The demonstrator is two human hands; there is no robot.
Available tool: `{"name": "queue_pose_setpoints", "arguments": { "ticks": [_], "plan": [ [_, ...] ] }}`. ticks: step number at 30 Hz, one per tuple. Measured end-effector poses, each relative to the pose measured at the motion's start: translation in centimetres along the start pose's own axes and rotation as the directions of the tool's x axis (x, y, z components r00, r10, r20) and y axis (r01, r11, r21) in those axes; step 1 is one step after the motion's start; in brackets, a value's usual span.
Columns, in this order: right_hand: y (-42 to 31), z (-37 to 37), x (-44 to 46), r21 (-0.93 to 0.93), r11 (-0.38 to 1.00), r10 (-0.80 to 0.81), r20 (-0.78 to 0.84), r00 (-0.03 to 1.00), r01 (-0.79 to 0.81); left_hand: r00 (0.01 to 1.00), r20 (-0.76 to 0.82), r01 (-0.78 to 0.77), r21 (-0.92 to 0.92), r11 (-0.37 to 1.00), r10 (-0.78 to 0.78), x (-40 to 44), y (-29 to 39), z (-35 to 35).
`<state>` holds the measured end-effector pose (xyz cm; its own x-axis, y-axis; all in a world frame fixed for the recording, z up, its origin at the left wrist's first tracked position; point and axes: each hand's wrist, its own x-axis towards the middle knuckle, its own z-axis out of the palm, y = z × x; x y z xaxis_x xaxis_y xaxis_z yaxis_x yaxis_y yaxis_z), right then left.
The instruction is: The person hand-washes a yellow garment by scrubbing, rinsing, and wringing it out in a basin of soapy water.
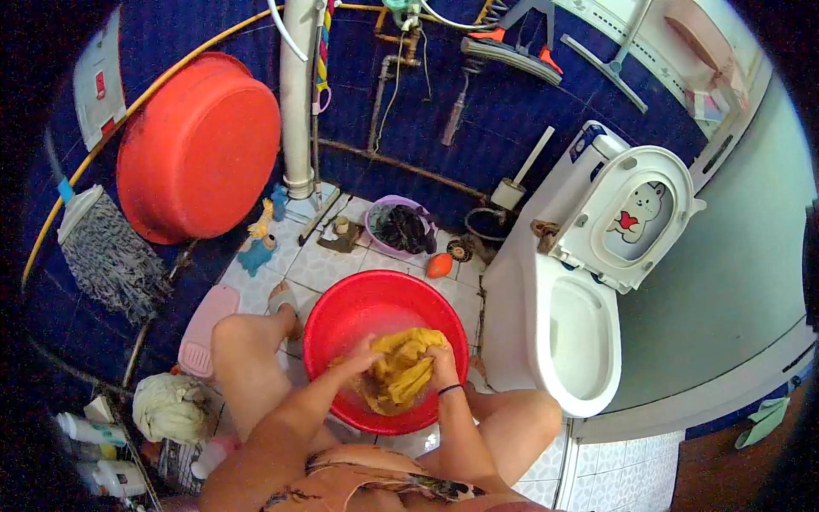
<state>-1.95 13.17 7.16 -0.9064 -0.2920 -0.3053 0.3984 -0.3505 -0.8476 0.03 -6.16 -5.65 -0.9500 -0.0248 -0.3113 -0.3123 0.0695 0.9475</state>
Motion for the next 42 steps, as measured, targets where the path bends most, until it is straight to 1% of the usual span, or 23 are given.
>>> {"name": "queue_pose_setpoints", "arguments": {
  "ticks": [3,7,8,10,11,12,13,15,18,19,20,23,25,27,30,32,33,34,35,37,38,41,42],
  "plan": [
    [6.3,-4.5,2.8,-0.676,0.730,-0.373,-0.276,0.886,0.097,0.984,-0.095,-0.119,0.259,0.959,0.148,-1.0,5.4,-1.5],
    [9.2,-4.8,2.4,-0.509,0.854,-0.057,-0.300,0.952,-0.109,0.990,-0.018,-0.136,0.162,0.977,0.140,-2.6,9.1,-0.2],
    [9.2,-3.9,1.7,-0.315,0.921,0.130,-0.307,0.943,-0.230,0.997,0.024,-0.082,0.195,0.977,0.079,-3.6,10.3,0.6],
    [5.3,1.0,-1.0,0.252,0.828,0.548,-0.171,0.819,-0.501,0.939,0.153,-0.340,0.551,0.762,0.308,-4.9,10.0,3.0],
    [5.2,1.8,-1.5,0.350,0.764,0.605,-0.093,0.791,-0.543,0.960,0.236,-0.262,0.575,0.775,0.150,-6.0,11.0,4.6],
    [10.3,-2.8,1.5,0.406,0.774,0.500,0.079,0.863,-0.486,0.950,0.311,-0.190,0.614,0.766,-0.013,-7.0,12.1,6.2],
    [12.4,-4.2,2.6,0.306,0.850,0.424,0.088,0.901,-0.429,0.817,0.532,-0.554,0.617,0.559,0.222,-7.5,9.7,7.1],
    [15.4,-5.9,4.2,0.102,0.956,0.261,0.135,0.956,-0.275,0.756,0.610,-0.623,0.564,0.542,0.235,-10.0,12.4,7.3],
    [17.4,-7.2,5.6,-0.190,0.981,0.018,0.260,0.965,0.033,0.859,0.505,-0.476,0.731,0.489,0.081,-8.7,14.4,5.7],
    [13.2,-3.4,3.1,0.144,0.975,0.152,0.113,0.982,-0.168,0.923,0.374,-0.369,0.790,0.490,0.092,-6.9,14.0,4.8],
    [8.0,1.2,0.1,0.503,0.835,0.281,-0.039,0.959,-0.224,0.967,0.235,-0.252,0.832,0.495,0.098,-4.9,12.5,4.1],
    [5.4,3.7,-0.8,0.463,0.864,0.282,-0.117,0.952,-0.199,0.990,0.128,-0.133,0.716,0.685,0.058,-1.6,8.7,2.5],
    [10.0,-3.3,3.0,-0.169,0.977,-0.138,-0.038,0.990,0.129,0.969,0.213,-0.242,0.730,0.639,0.124,-2.1,8.0,5.0],
    [12.2,-4.8,4.2,-0.316,0.916,-0.248,0.034,0.968,0.246,0.945,0.265,-0.323,0.683,0.655,0.190,-4.1,8.7,6.8],
    [10.3,-2.6,2.6,0.111,0.992,-0.042,-0.111,0.993,0.054,0.891,0.327,-0.449,0.530,0.720,0.315,-7.3,10.9,8.9],
    [7.2,-0.9,0.8,0.387,0.921,0.117,-0.169,0.979,-0.043,0.972,0.159,-0.235,0.636,0.735,0.174,-1.4,5.0,9.1],
    [6.0,-0.3,0.0,0.521,0.850,0.202,-0.182,0.962,-0.080,0.970,0.127,-0.243,0.472,0.848,0.207,1.9,1.7,8.1],
    [4.6,0.2,-0.3,0.510,0.853,0.215,-0.145,0.966,-0.113,0.968,0.089,-0.250,0.296,0.922,0.234,5.0,-0.9,6.1],
    [4.3,-0.4,-0.2,0.466,0.882,0.154,-0.143,0.978,-0.071,0.958,0.178,-0.282,0.455,0.845,0.225,6.9,-2.2,3.9],
    [3.8,-1.4,0.6,0.377,0.926,0.025,-0.133,0.991,0.027,0.972,0.123,-0.235,0.518,0.823,0.200,7.8,-0.5,0.3],
    [2.1,0.0,-0.7,0.102,0.995,0.031,-0.472,0.881,0.020,0.985,-0.015,-0.152,0.418,0.896,0.174,6.7,1.3,-0.9],
    [7.6,-5.4,2.2,-0.078,0.996,-0.072,-0.446,0.892,0.042,0.939,-0.333,0.021,0.292,0.956,0.081,7.1,0.2,-3.1],
    [6.4,-3.6,1.2,0.000,0.998,0.056,-0.393,0.918,-0.061,0.962,-0.265,0.051,0.408,0.911,0.064,5.8,1.0,-3.1]
  ]
}}
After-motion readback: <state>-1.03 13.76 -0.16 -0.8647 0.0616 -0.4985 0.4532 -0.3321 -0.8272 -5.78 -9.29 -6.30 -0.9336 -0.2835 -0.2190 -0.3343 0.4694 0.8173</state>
